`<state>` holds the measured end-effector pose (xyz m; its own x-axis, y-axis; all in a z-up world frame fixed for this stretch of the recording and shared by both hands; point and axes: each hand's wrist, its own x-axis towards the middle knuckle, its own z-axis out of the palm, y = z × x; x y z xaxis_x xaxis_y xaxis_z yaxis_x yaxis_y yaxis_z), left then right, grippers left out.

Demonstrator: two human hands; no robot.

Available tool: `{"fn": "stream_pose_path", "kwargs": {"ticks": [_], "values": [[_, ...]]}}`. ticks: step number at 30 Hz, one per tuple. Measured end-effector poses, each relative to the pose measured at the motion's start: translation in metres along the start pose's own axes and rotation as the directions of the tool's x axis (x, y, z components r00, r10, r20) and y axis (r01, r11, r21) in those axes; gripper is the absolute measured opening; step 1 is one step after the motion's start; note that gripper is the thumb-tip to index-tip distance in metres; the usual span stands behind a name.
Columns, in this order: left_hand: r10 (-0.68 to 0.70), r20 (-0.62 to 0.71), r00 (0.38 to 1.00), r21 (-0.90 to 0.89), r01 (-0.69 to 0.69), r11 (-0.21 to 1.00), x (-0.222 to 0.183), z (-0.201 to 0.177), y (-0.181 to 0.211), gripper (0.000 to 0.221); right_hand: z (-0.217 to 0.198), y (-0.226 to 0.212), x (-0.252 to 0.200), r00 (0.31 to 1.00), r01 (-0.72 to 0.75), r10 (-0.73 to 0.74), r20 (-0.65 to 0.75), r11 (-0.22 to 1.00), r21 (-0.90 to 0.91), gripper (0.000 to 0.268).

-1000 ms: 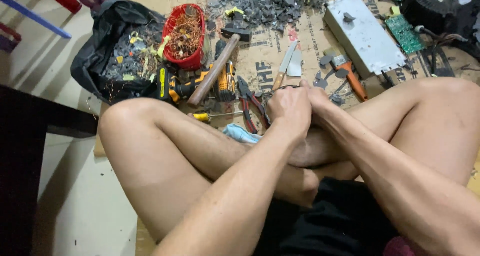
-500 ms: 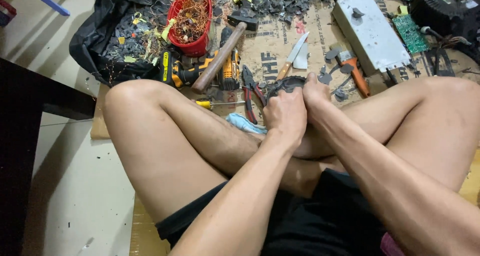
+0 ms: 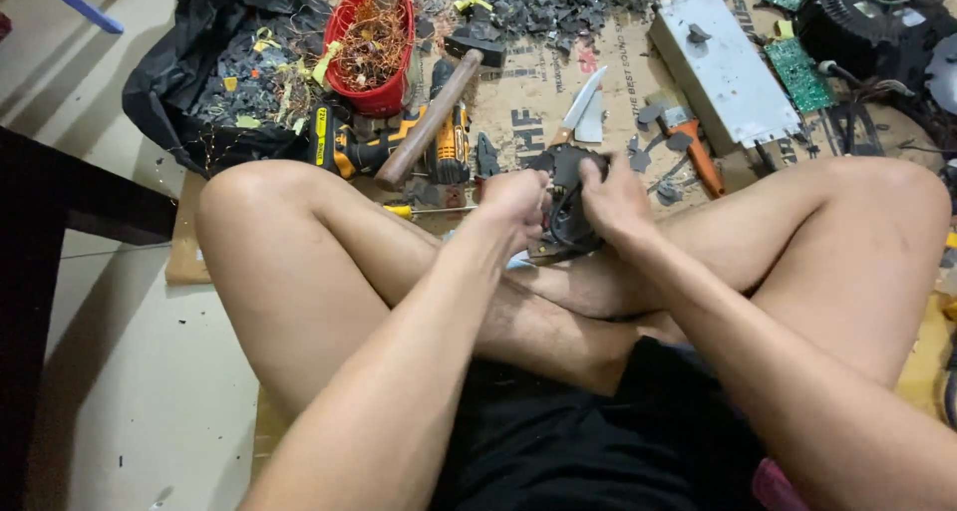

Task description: The person sits on the floor and uses a screwdriver to remove screws from a black circular electronic component, then uses a hammer to strike a cylindrical copper-wound part on a metal plate. The person handles the components and tools directly, placing removed parts aside.

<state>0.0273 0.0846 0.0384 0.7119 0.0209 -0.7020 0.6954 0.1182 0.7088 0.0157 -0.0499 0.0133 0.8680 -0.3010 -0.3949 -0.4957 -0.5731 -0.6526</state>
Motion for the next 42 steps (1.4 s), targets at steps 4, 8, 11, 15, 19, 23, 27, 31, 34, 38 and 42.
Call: {"fn": "stream_pose_path", "kwargs": {"ticks": [4,8,11,15,19,23,27,31,34,38,42], "values": [[0.229,0.047,0.972,0.591,-0.212,0.778,0.004,-0.016,0.004,0.037,0.004,0.013,0.034,0.995,0.102,-0.102,0.008,0.993,-0.056,0.047],[0.169,0.132,0.977,0.937,-0.178,0.301,-0.004,0.001,0.020,0.048,-0.002,0.009,0.044,0.987,0.152,-0.140,0.073,0.969,-0.195,0.042],[0.101,0.133,0.986,0.915,-0.161,0.369,-0.004,-0.012,0.014,0.045,-0.007,0.007,0.039,0.975,0.213,-0.196,0.102,0.957,-0.196,0.039],[-0.044,0.342,0.939,0.341,-0.080,0.937,-0.062,-0.066,0.042,0.044,-0.030,0.009,0.024,0.961,0.250,-0.228,0.154,0.958,-0.141,0.044],[0.081,0.350,0.933,0.500,-0.259,0.827,-0.044,-0.072,0.043,0.042,-0.021,0.028,0.062,0.959,0.255,-0.230,0.164,0.955,-0.150,0.053],[0.218,0.321,0.922,0.891,-0.372,0.259,-0.012,-0.053,0.036,0.029,-0.024,0.017,0.045,0.970,0.201,-0.163,0.179,0.955,-0.220,0.068],[0.293,0.332,0.897,0.940,-0.340,-0.022,-0.004,-0.025,0.037,0.031,-0.005,0.016,0.061,0.979,0.182,-0.139,0.151,0.929,-0.322,0.052],[0.284,0.320,0.904,0.941,-0.268,-0.207,0.019,0.004,0.022,0.024,0.011,0.015,0.057,0.980,0.195,-0.174,0.098,0.935,-0.295,0.052],[0.257,0.333,0.907,0.931,-0.272,-0.244,0.005,0.016,0.026,0.026,0.009,0.008,0.045,0.987,0.162,-0.156,0.045,0.939,-0.305,0.052],[0.233,0.252,0.939,0.964,-0.221,-0.151,0.011,0.012,0.039,0.028,0.020,0.010,0.056,0.988,0.152,-0.152,0.022,0.949,-0.276,0.048],[0.264,0.223,0.938,0.972,-0.233,0.009,0.019,-0.024,0.043,0.031,0.022,0.011,0.051,0.987,0.143,-0.155,-0.029,0.955,-0.260,0.049]]}}
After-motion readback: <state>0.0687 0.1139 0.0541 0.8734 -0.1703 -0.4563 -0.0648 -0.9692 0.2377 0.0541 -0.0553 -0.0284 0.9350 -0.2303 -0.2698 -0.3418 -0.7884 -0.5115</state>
